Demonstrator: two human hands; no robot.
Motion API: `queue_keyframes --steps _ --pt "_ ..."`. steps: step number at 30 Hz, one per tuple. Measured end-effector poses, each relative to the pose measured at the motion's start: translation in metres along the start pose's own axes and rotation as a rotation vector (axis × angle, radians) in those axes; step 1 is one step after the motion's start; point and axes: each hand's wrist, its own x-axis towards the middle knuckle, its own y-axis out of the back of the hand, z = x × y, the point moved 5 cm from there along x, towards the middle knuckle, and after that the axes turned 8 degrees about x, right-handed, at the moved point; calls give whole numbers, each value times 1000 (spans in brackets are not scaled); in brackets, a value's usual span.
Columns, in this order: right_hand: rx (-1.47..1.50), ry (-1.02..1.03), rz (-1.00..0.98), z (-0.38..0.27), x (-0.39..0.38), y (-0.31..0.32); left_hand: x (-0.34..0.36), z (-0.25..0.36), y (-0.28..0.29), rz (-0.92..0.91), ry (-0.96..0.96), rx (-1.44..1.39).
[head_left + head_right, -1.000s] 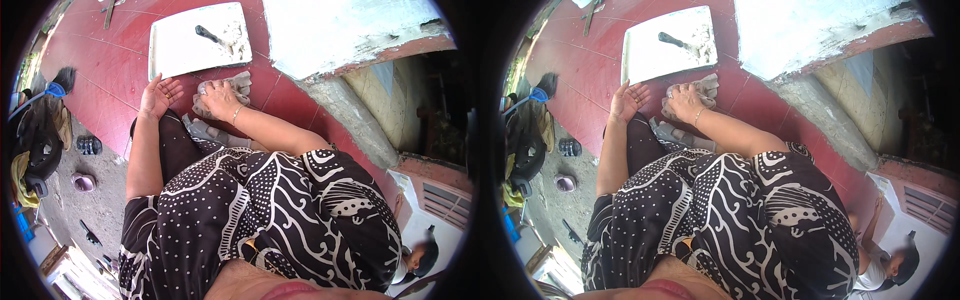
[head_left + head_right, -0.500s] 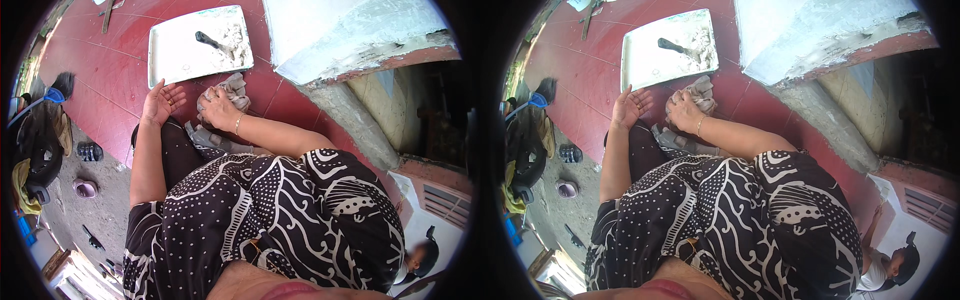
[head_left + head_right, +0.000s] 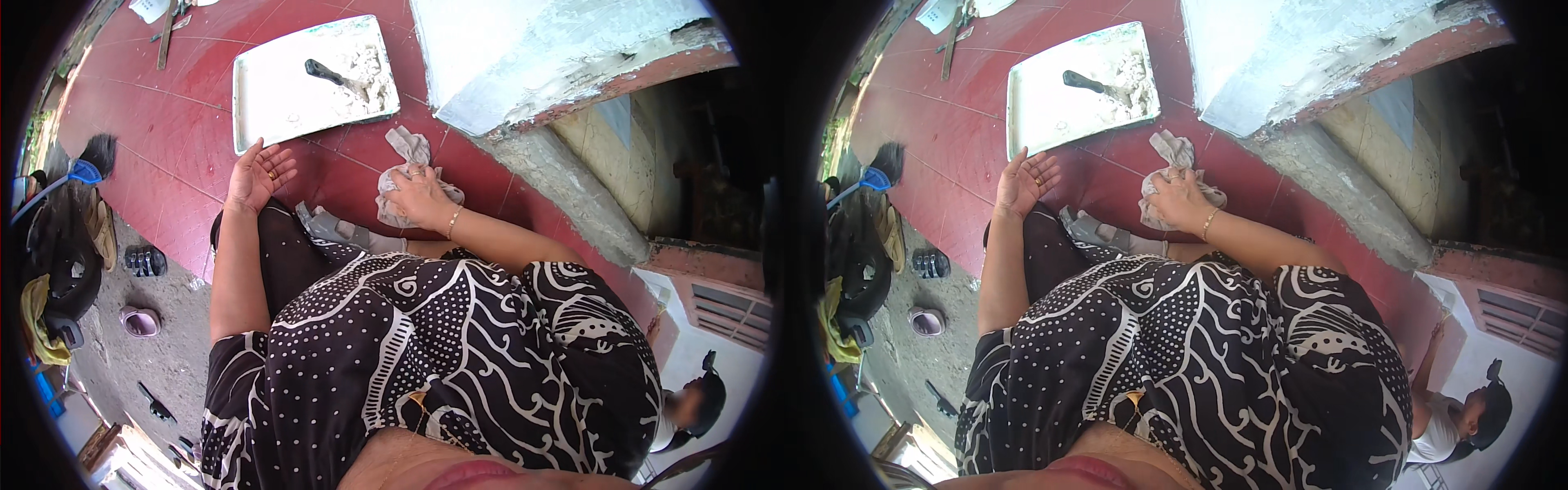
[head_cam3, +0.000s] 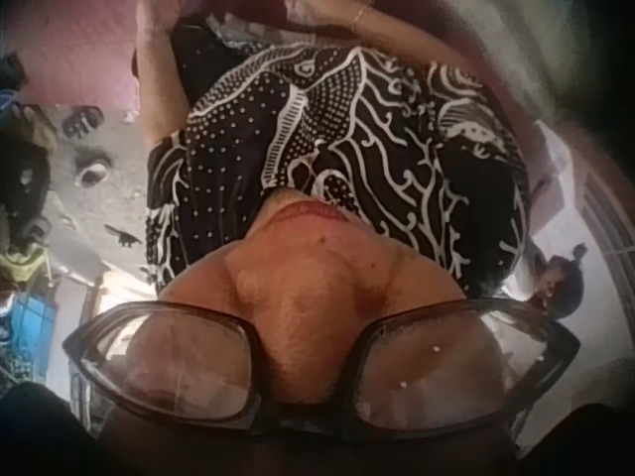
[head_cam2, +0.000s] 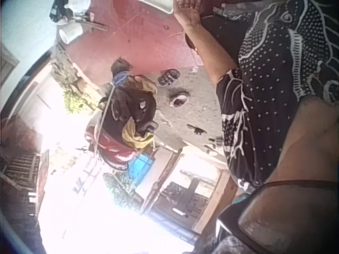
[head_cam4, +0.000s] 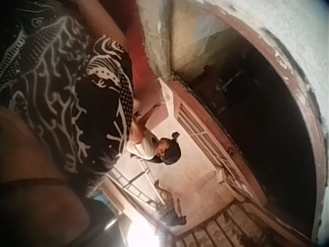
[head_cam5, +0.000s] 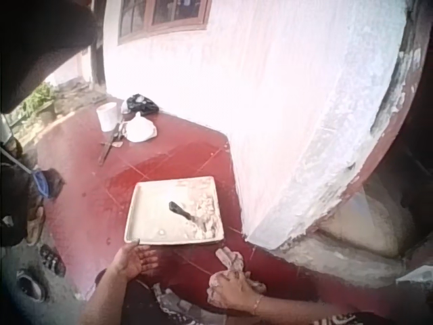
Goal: The person sets down a tray of plaster and wipes the floor with a cloth. The person then mixes the plaster in the tray using a putty knife and hand, and applies the plaster onto the wall corner by hand.
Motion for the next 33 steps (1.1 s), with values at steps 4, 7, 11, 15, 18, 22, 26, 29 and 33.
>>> queue_keyframes --steps 4,7,11,15,18,22,26,29,33 --pt "34 -14 170 -11 52 -1 -1 1 -24 30 8 8" --pt "158 -156 134 -5 68 17 -2 -1 -33 49 6 -23" --pt "210 -389 220 39 41 26 -4 -2 -37 31 -15 -44" --pt "106 -768 93 119 -24 65 -9 3 -38 17 -22 -60" --pt "55 -873 -146 158 -82 64 -6 8 -49 10 -16 -38" --pt "17 -835 -209 169 -109 76 6 4 -73 18 -7 -11" --pt "83 -649 -40 165 -76 82 11 -9 -99 48 26 49" --pt "107 -406 144 145 -37 81 12 -25 -126 123 51 150" --pt "75 -384 127 150 -28 92 11 -43 -188 114 7 476"
